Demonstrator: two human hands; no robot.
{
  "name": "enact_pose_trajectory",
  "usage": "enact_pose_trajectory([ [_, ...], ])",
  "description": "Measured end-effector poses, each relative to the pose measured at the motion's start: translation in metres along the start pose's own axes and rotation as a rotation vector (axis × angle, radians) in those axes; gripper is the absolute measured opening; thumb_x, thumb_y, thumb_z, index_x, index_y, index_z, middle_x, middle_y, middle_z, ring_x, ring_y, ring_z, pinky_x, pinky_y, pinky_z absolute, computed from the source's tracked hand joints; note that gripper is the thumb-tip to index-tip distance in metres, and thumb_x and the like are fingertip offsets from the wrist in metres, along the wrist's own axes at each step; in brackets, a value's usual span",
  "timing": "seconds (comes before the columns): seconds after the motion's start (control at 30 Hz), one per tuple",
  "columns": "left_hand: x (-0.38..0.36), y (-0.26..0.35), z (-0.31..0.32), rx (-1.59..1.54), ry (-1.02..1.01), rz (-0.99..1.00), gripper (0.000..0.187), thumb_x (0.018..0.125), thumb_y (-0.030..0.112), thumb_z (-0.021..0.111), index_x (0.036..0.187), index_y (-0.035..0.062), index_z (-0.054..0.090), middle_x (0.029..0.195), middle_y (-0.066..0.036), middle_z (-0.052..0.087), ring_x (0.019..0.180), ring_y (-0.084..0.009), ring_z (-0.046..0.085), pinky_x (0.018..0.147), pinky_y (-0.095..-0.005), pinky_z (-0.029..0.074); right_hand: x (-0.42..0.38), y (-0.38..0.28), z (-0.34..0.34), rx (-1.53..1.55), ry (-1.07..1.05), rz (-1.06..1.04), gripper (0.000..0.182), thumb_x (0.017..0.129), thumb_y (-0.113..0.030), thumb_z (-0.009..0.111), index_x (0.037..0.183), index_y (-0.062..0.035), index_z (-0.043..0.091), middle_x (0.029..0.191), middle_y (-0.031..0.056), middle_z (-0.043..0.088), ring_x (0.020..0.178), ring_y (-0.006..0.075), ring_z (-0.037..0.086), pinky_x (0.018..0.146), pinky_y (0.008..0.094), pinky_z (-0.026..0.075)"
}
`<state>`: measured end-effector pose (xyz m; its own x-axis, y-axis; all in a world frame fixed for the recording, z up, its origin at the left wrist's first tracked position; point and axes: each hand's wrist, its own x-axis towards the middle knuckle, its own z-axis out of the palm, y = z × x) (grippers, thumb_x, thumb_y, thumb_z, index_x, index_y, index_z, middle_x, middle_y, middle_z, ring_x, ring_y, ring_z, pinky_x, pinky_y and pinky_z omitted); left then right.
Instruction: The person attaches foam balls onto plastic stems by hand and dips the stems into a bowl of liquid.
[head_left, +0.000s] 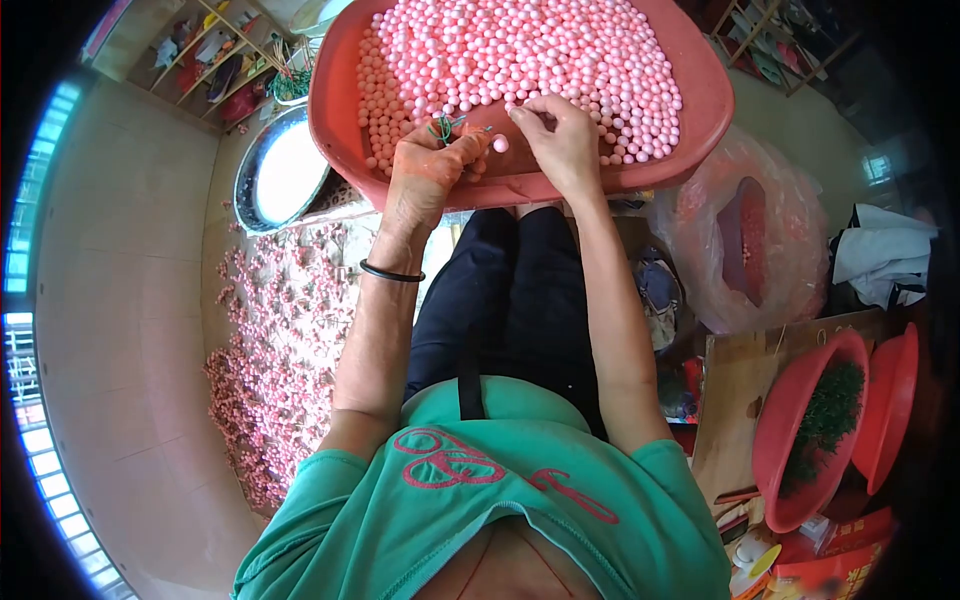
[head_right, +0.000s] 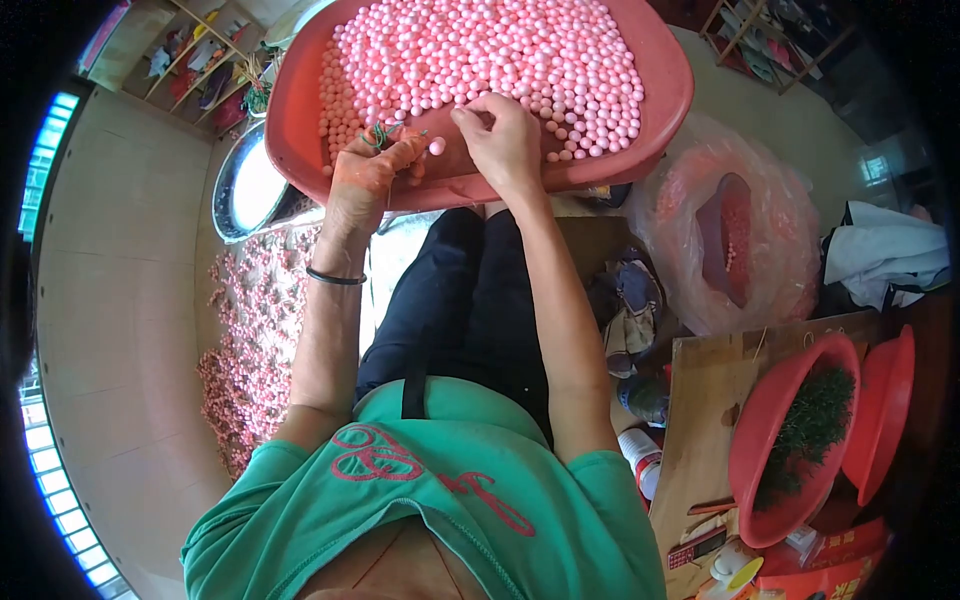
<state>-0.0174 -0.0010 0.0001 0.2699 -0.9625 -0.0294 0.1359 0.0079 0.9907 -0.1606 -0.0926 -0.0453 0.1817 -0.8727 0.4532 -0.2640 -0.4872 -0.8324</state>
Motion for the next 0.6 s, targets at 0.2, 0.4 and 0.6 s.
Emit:
enact_pose_trajectory([
  [0.2,-0.002,0.002,0.005,0.013,-0.008,0.013,0.011,0.084,0.01,0.068,0.079,0.0003,0.065,0.064,-0.002,0.059,0.055,-0.0074,0.051,0.053,-0.0213,0.04,-0.02,-0.024,-0.01,0.629,-0.154,0.251,0.013,0.088,-0.012,0.067,0.093,-0.0008,0.067,0.072,-0.0012,0.062,0.055,0.0002,0.043,0.047,0.0168,0.031],
  [0.4,-0.002,-0.002,0.004,0.012,-0.041,0.017,0.009,0.084,0.006,0.068,0.078,0.0014,0.063,0.064,-0.001,0.058,0.055,-0.0073,0.049,0.052,-0.0217,0.038,-0.022,-0.021,-0.009,0.611,-0.199,0.239,0.012,0.088,-0.013,0.067,0.091,-0.0015,0.067,0.073,-0.0004,0.063,0.055,0.0003,0.043,0.046,0.0165,0.031],
  [0.6,-0.005,0.002,0.005,0.122,-0.063,-0.005,0.011,0.086,0.009,0.066,0.076,0.0048,0.065,0.064,0.001,0.058,0.058,-0.0074,0.051,0.058,-0.022,0.039,-0.018,-0.02,-0.016,0.582,-0.3,0.267,0.014,0.086,-0.015,0.07,0.089,-0.0015,0.067,0.071,-0.0011,0.061,0.054,0.0004,0.043,0.046,0.0166,0.031],
])
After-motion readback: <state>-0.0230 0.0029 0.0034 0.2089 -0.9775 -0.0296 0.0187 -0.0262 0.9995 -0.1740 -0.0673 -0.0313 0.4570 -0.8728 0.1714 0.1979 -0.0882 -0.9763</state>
